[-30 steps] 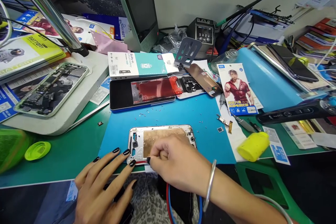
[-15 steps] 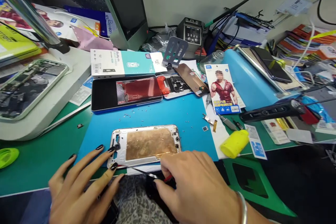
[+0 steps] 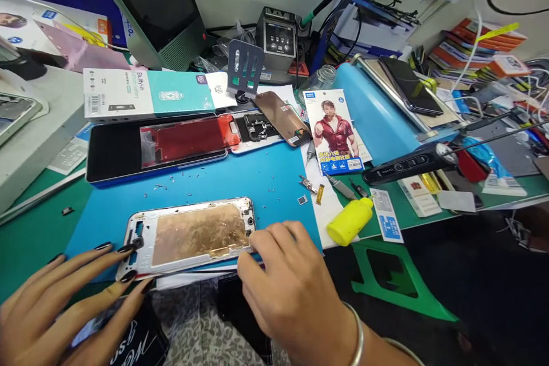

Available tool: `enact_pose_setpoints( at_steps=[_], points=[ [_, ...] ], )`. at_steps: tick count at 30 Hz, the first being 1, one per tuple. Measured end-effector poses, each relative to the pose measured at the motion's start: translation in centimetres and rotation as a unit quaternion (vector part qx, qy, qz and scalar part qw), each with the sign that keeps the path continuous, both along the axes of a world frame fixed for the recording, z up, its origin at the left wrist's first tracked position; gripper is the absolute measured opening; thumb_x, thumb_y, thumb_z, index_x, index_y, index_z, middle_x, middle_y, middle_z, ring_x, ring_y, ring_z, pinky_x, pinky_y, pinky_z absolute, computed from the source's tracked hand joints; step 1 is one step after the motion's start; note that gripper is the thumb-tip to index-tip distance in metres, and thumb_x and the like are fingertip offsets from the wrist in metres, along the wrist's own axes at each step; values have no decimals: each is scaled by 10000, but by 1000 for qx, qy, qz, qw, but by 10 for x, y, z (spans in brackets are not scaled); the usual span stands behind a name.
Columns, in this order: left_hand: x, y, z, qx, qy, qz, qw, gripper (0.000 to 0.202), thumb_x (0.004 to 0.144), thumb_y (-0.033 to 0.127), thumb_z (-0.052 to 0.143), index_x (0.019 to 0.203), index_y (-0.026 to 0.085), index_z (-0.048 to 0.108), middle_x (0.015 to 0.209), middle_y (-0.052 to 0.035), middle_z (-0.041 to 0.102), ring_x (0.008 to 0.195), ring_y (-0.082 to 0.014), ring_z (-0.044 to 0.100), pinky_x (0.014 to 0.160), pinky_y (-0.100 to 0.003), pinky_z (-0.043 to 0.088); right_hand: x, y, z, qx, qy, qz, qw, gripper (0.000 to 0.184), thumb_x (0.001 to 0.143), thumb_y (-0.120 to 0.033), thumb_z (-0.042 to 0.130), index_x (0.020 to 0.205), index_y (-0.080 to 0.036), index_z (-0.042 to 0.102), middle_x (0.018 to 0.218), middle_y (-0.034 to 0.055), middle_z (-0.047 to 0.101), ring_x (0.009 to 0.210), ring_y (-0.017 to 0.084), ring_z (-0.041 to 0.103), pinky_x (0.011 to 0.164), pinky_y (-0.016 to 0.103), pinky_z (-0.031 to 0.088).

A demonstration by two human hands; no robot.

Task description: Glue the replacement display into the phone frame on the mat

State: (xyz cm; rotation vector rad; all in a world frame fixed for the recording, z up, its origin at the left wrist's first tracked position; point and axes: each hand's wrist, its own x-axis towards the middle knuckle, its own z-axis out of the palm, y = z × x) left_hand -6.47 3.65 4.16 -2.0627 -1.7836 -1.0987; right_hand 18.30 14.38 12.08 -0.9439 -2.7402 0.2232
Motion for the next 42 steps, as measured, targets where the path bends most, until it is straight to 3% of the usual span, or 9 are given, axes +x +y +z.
enact_pose_setpoints(
  at_steps=[3, 7, 11, 18, 21, 25, 30, 35, 42],
  points=[
    [0, 0, 3, -11, -15, -5, 1000, 210, 701, 63, 789, 809, 184, 656, 1011, -146, 720, 1015, -324, 651, 940, -584, 455, 2, -1, 3, -109, 75, -11, 991, 181, 878, -42, 469, 779, -145, 580, 933, 89, 587, 894, 212, 489, 771, 358, 369],
    [0, -1, 6, -35, -30, -10, 999, 209, 727, 56, 766, 874, 178, 680, 1034, -142, 712, 1038, -332, 640, 962, -607, 442, 1, -3, 11, -222, 97, -83, 967, 160, 844, -65, 416, 745, -175, 478, 766, 28, 489, 745, 172, 435, 661, 313, 351],
    [-6, -5, 2, -33, -5, -23, 999, 266, 736, 48, 748, 965, 179, 714, 1049, -134, 703, 1029, -329, 637, 990, -603, 433, -4, -3, 13, -222, 93, -129, 962, 162, 804, -71, 358, 708, -197, 393, 698, 1, 430, 676, 157, 405, 622, 296, 339],
    [-15, -6, -1, -69, 19, -61, 996, 255, 749, 217, 774, 985, 283, 705, 1124, -51, 700, 1110, -304, 626, 1037, -560, 449, -1, 0, 5, -251, 146, -191, 938, 151, 794, -75, 404, 797, -196, 496, 720, -30, 529, 633, 101, 498, 584, 210, 396],
    [-2, 2, 7, -74, -19, -90, 993, 237, 783, 406, 737, 1000, 318, 701, 1141, -25, 707, 1162, -302, 611, 1033, -545, 477, 0, 1, 4, -237, 143, -177, 944, 171, 786, -67, 402, 762, -187, 521, 686, -25, 509, 633, 106, 484, 586, 216, 379],
    [10, 8, 13, -72, -33, -113, 990, 295, 781, 474, 721, 1032, 322, 693, 1148, -30, 708, 1179, -309, 603, 1018, -550, 490, 1, 7, 3, -217, 111, -140, 960, 162, 776, -85, 430, 714, -176, 549, 619, -33, 413, 594, 108, 419, 555, 232, 317],
    [-7, -1, 4, -54, -6, -97, 994, 264, 766, 313, 763, 1021, 314, 695, 1089, -25, 722, 1132, -297, 621, 992, -540, 488, 1, 19, 7, -322, 92, -169, 927, 157, 798, -173, 502, 649, -175, 550, 538, -72, 293, 496, 80, 306, 483, 220, 248],
    [-19, -6, 2, -42, 40, -99, 993, 354, 696, 41, 775, 1013, 186, 709, 1047, -118, 712, 1043, -322, 622, 882, -545, 469, -1, 25, 9, -399, 76, -215, 888, 151, 740, -225, 553, 596, -178, 550, 495, -84, 276, 468, 71, 260, 452, 212, 215],
    [-14, -2, 10, -47, 32, -111, 992, 348, 666, -19, 783, 970, 133, 708, 1026, -146, 716, 1040, -347, 615, 815, -541, 481, -5, 26, 5, -342, 68, -209, 914, 184, 728, -197, 556, 549, -179, 519, 486, -75, 270, 468, 74, 261, 451, 204, 221]
  ],
)
